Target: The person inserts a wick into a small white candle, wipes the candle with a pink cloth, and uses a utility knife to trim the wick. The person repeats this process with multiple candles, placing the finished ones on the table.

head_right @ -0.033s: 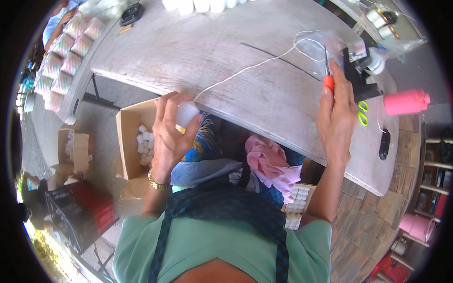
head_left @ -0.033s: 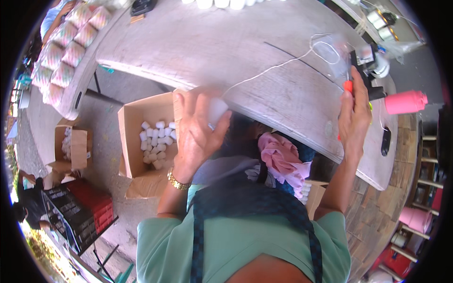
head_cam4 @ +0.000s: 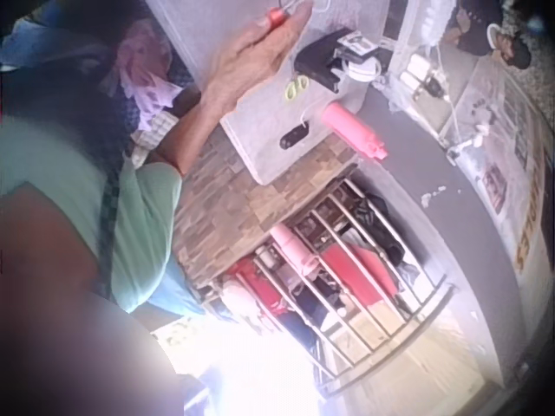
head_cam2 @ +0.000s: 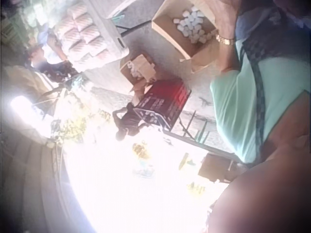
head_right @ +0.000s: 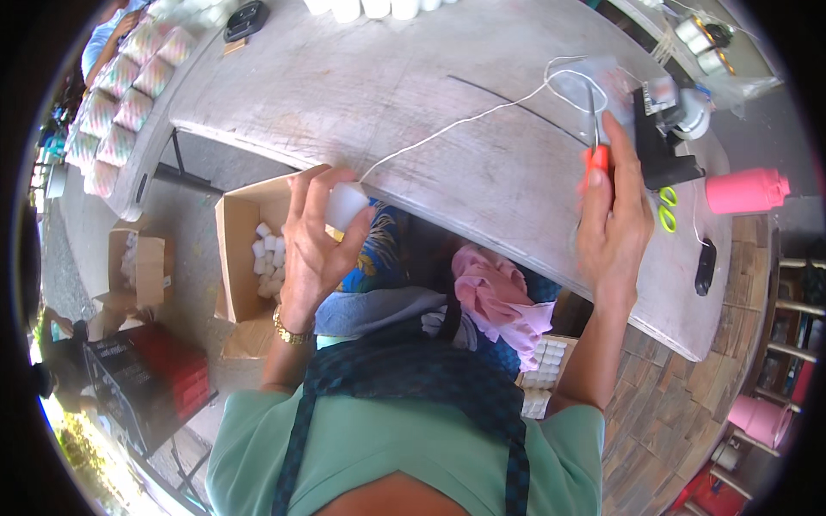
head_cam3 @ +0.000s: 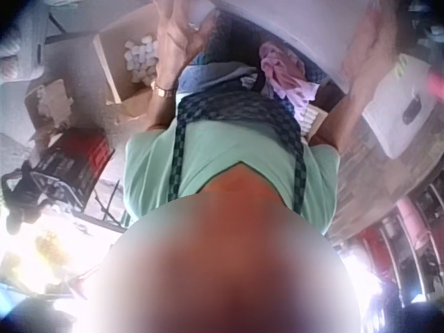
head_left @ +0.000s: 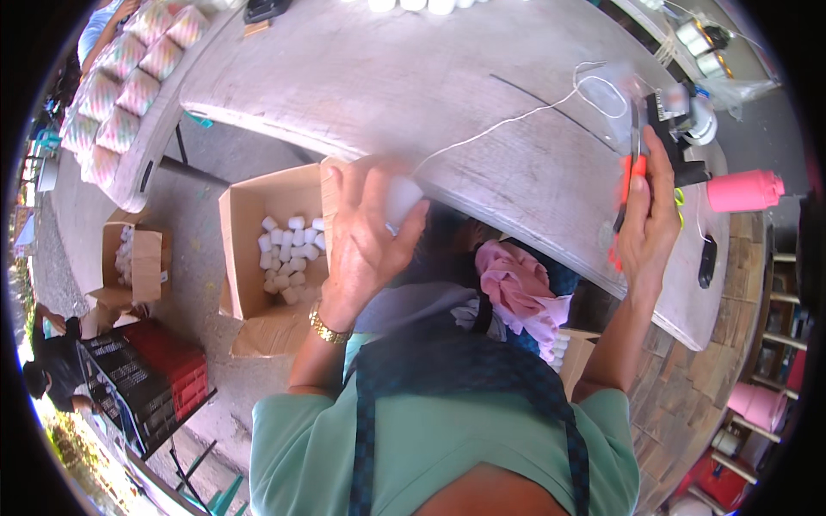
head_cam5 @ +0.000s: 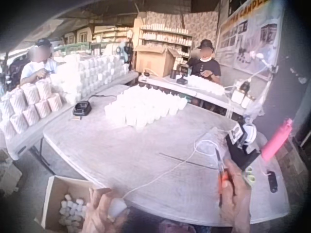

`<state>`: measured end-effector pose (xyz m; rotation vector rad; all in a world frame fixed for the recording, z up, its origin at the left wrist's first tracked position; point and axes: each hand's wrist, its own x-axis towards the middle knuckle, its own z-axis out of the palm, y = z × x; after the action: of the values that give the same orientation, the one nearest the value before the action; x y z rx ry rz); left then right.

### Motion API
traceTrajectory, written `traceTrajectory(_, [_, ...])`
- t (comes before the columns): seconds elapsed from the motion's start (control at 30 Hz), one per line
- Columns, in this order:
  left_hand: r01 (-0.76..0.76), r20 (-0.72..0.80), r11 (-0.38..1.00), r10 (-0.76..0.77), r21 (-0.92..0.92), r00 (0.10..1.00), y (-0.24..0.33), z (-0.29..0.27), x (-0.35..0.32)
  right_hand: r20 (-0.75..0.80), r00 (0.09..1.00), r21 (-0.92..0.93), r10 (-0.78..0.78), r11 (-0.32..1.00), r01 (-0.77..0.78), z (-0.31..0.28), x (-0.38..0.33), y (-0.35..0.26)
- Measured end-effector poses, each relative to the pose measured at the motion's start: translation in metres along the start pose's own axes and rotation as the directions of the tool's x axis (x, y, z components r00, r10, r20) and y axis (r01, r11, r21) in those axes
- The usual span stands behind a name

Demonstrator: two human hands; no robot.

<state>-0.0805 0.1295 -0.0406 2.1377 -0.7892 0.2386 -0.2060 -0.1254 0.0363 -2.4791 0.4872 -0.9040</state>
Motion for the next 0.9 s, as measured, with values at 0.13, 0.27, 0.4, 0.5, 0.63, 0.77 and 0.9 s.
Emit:
traceTrajectory(0.13, [0.016, 0.046, 0.995, -0.012, -0.096, 0.999, 0.001, 0.003, 0.000, 0.411, 0.873, 0.568, 0.264, 0.675, -0.471, 0.024, -0.039, -0.058])
traceTrajectory(0.27, [-0.054, 0.015, 0.997, 0.055, -0.056, 0.998, -0.003, 0.002, 0.003, 0.559, 0.808, 0.387, 0.184, 0.804, -0.451, 0.058, -0.048, -0.073])
traceTrajectory(0.4, [-0.040, 0.028, 0.997, 0.042, -0.068, 0.999, -0.005, -0.001, 0.004, 0.408, 0.907, 0.353, -0.102, 0.934, -0.054, 0.078, -0.045, -0.077])
traceTrajectory(0.5, [-0.018, 0.051, 0.996, 0.023, -0.082, 0.998, -0.005, -0.002, 0.005, 0.374, 0.912, 0.296, -0.165, 0.954, 0.051, 0.084, -0.041, -0.081])
traceTrajectory(0.63, [-0.002, 0.060, 0.993, 0.010, -0.122, 0.998, -0.007, -0.001, 0.005, 0.402, 0.905, 0.214, -0.138, 0.975, 0.053, 0.089, -0.042, -0.088])
traceTrajectory(0.77, [0.049, 0.065, 0.970, -0.034, -0.238, 0.997, -0.010, 0.004, 0.003, 0.456, 0.885, 0.168, -0.096, 0.986, 0.020, 0.091, -0.042, -0.093])
traceTrajectory(0.9, [-0.028, 0.028, 0.979, 0.034, -0.201, 0.999, -0.013, 0.004, 0.004, 0.462, 0.878, 0.148, -0.126, 0.987, 0.064, 0.092, -0.042, -0.093])
